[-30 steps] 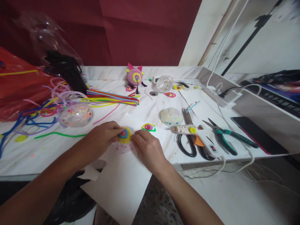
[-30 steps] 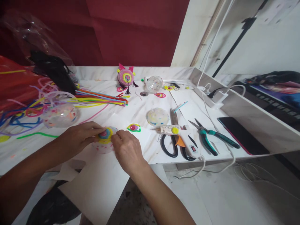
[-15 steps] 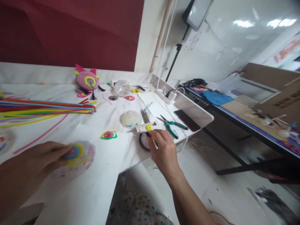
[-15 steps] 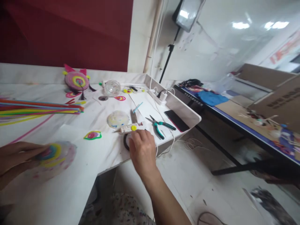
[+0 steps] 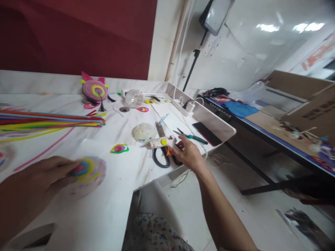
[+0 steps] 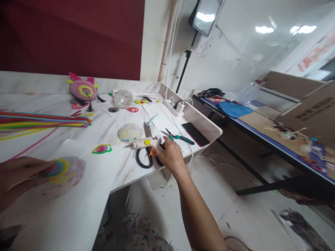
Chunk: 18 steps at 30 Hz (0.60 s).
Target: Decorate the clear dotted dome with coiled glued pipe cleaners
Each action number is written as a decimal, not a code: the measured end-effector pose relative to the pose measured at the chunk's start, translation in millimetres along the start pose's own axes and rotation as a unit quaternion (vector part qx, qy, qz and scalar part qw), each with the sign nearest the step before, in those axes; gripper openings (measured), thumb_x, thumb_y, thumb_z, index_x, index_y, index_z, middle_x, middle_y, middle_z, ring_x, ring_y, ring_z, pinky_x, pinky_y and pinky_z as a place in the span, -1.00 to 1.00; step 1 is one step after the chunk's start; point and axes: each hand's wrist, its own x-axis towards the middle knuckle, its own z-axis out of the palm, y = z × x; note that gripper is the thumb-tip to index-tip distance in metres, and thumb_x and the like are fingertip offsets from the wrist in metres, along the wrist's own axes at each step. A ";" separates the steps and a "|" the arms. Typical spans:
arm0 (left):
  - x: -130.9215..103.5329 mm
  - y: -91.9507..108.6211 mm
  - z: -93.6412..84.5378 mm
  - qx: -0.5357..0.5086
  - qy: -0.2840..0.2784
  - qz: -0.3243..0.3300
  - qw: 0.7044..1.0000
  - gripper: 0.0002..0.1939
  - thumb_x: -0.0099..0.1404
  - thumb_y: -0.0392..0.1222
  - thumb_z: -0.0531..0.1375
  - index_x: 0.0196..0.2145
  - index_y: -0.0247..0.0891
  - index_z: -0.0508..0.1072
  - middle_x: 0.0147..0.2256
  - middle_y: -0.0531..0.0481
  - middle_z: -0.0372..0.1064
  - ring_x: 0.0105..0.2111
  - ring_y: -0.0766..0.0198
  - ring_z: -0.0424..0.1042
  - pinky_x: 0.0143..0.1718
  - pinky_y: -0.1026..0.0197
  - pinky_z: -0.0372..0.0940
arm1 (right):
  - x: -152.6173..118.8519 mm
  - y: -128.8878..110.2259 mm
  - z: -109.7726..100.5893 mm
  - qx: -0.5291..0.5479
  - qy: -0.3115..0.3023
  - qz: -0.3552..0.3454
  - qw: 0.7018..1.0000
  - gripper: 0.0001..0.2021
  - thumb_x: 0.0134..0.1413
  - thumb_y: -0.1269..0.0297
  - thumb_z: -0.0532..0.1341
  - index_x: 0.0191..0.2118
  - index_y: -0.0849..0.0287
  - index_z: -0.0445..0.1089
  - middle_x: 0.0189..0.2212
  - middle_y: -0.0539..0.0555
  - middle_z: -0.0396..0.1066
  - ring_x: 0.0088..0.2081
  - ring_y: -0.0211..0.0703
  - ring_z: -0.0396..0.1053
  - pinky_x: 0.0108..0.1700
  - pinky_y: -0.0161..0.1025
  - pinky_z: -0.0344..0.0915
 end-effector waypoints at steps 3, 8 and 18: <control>-1.2 45.9 -21.3 0.028 -0.044 -0.021 0.998 -0.67 0.34 0.01 0.03 -0.13 -0.11 0.52 -0.07 0.03 0.49 -0.09 0.01 0.47 0.03 0.00 0.33 | 2.0 -1.5 -0.3 0.011 -0.023 0.006 1.000 -0.50 0.13 0.13 0.27 0.14 0.27 0.39 -0.26 0.20 0.60 -0.22 0.09 0.56 -0.25 -0.14 0.33; 1.6 70.5 -30.4 0.041 -0.060 0.012 0.997 -0.66 0.36 -0.12 0.00 -0.18 -0.20 0.55 -0.17 -0.08 0.48 -0.16 0.07 0.48 -0.09 0.09 0.34 | 7.9 1.8 1.1 -0.003 -0.061 0.038 0.997 -0.55 0.09 0.04 0.25 0.04 0.16 0.43 -0.37 0.11 0.60 -0.34 0.06 0.54 -0.35 -0.17 0.25; 1.1 66.4 -31.5 0.051 -0.075 0.035 0.995 -0.60 0.32 -0.11 -0.02 -0.12 -0.25 0.57 -0.18 -0.14 0.49 -0.17 0.06 0.49 -0.10 0.07 0.35 | -1.5 5.5 -13.4 0.203 -0.001 0.074 0.976 -0.41 -0.15 -0.02 0.35 -0.01 0.25 0.43 -0.37 0.19 0.56 -0.43 -0.02 0.49 -0.47 -0.20 0.34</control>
